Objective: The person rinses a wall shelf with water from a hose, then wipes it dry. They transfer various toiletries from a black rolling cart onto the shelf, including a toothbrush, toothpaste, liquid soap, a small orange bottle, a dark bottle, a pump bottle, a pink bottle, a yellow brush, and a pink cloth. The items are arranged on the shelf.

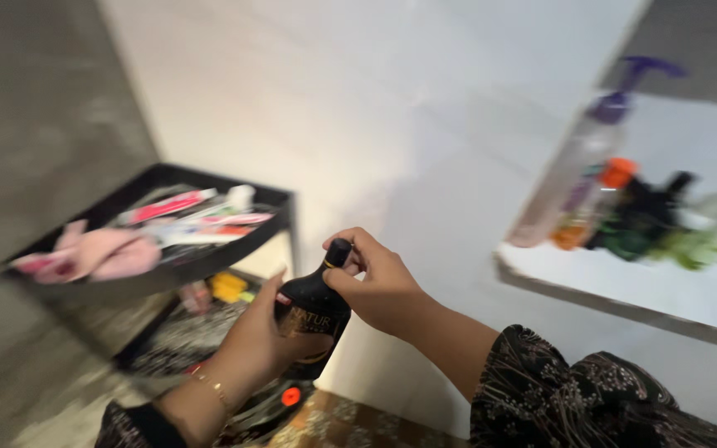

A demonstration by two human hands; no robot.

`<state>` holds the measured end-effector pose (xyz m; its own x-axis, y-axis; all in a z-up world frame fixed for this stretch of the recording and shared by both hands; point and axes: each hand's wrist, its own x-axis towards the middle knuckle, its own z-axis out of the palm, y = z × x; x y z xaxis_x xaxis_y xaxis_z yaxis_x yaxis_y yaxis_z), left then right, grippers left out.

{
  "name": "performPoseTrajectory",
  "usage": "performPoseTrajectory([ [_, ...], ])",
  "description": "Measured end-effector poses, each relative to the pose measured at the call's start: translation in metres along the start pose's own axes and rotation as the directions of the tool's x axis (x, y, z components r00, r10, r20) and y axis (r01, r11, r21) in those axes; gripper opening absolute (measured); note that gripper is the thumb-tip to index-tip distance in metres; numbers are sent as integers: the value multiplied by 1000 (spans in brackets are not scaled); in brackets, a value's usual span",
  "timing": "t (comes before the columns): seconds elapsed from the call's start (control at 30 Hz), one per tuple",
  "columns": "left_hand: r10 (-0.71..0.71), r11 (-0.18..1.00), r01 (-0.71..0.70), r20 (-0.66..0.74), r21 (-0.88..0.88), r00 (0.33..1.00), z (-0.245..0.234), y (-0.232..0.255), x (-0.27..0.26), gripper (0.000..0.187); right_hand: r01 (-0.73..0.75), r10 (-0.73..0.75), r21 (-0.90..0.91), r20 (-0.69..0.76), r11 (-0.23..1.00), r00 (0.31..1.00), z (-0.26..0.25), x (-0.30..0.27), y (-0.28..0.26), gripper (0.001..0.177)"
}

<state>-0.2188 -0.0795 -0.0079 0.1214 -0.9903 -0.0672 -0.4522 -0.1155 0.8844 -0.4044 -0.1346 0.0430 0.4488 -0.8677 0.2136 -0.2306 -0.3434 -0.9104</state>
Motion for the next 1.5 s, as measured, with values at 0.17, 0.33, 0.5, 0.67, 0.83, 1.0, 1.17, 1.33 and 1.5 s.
performPoseTrajectory([
  [0.17,23,973,29,220,-229,975,75,64,28,53,-85,74,-54,-173,995,982,-87,-20,11,35],
  [0.33,300,830,-52,367,-555,881,154,147,52,39,-55,18,-90,-366,994,930,-180,-67,44,41],
  [0.5,320,812,31,488,-583,812,233,214,65,45,-65,-17,-177,-425,982,905,-244,-127,65,56],
  [0.67,410,848,-68,571,-525,711,315,245,75,66,-329,37,-322,-662,887,748,-299,-171,70,51],
  [0.83,401,903,-207,563,-378,723,381,247,85,91,-442,-47,-359,-815,822,577,-343,-208,99,47],
  [1.0,181,980,-77,645,-186,742,388,241,81,79,-608,7,-288,-900,740,435,-376,-216,137,51],
  [1.17,120,990,-40,634,-138,764,378,232,77,66,-636,33,-249,-917,730,397,-385,-208,159,54],
  [1.33,89,991,-9,621,-130,779,369,222,79,60,-658,46,-247,-918,712,394,-391,-198,162,53],
  [1.5,17,996,39,624,-76,781,351,209,78,54,-624,-45,-357,-888,695,458,-403,-183,166,50],
])
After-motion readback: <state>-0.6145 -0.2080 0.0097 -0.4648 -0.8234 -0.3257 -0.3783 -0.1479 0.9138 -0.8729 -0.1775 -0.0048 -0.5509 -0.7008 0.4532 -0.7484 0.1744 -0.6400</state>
